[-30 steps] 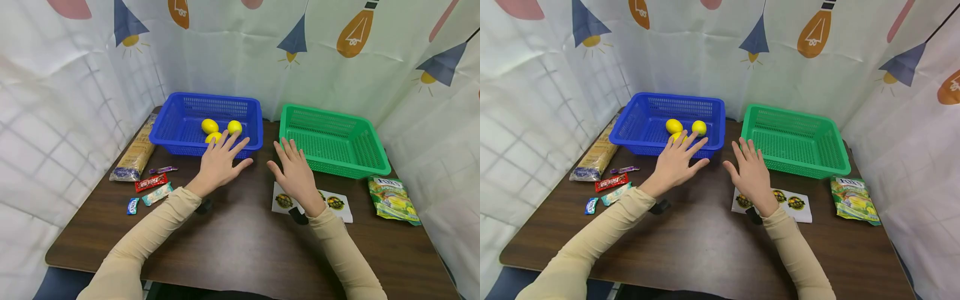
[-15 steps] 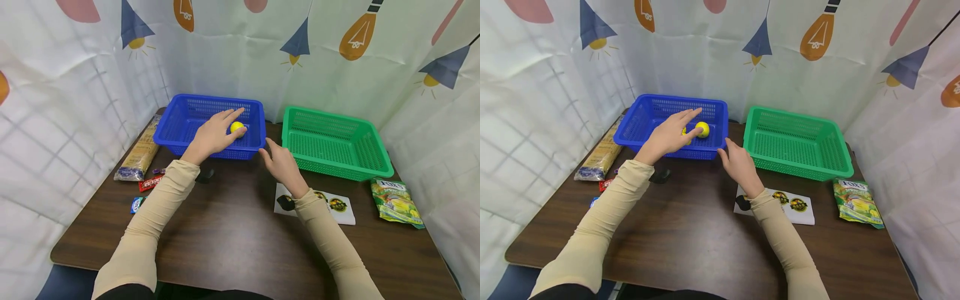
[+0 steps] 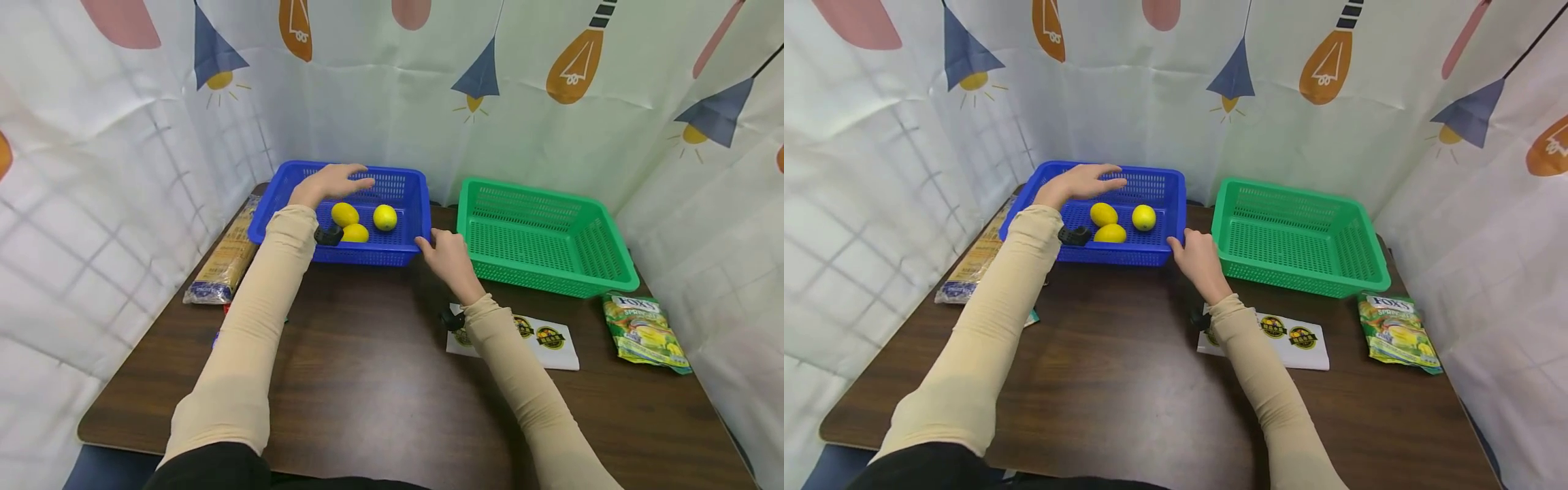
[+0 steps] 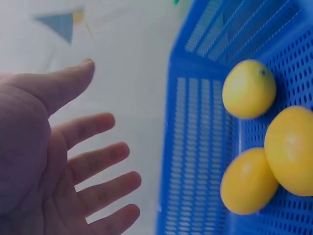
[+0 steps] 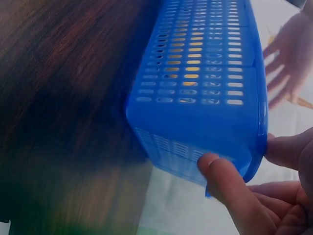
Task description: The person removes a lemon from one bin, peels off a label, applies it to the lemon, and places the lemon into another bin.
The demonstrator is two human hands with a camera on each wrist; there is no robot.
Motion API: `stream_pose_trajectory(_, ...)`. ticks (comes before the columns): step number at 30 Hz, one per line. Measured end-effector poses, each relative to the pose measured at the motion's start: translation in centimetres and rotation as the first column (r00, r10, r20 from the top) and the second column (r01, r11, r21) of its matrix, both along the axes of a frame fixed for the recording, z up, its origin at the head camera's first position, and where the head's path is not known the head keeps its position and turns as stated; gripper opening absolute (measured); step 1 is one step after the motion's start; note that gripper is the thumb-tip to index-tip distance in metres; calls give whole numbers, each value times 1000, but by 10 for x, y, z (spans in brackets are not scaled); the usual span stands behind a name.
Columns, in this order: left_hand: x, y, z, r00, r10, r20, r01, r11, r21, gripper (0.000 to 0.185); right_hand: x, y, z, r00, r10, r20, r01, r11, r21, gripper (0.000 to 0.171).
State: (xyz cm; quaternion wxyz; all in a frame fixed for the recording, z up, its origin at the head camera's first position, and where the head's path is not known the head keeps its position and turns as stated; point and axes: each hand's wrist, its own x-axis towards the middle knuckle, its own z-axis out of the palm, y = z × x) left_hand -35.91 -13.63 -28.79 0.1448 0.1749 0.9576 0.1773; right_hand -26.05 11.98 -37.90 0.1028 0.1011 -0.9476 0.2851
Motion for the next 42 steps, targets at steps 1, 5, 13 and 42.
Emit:
stream_pose_trajectory(1,-5,-2,0,1000,4,22,-4,1000,-5,74,0,0,0,1000,-1,5,1,1000,-4,30)
stream_pose_trajectory(5,-21,-12,-5,992,61,107,-67,997,50,80,1,0,1,999,2,45,-2,1000,-21,30)
stream_pose_trajectory(13,-51,-27,-32,934,230,274,-313,895,317,74,-1,-3,2,998,-52,44,48,994,93,34)
stream_pose_trajectory(42,-60,-18,-82,773,409,485,-550,813,190,75,1,-7,9,988,-143,53,123,953,278,42)
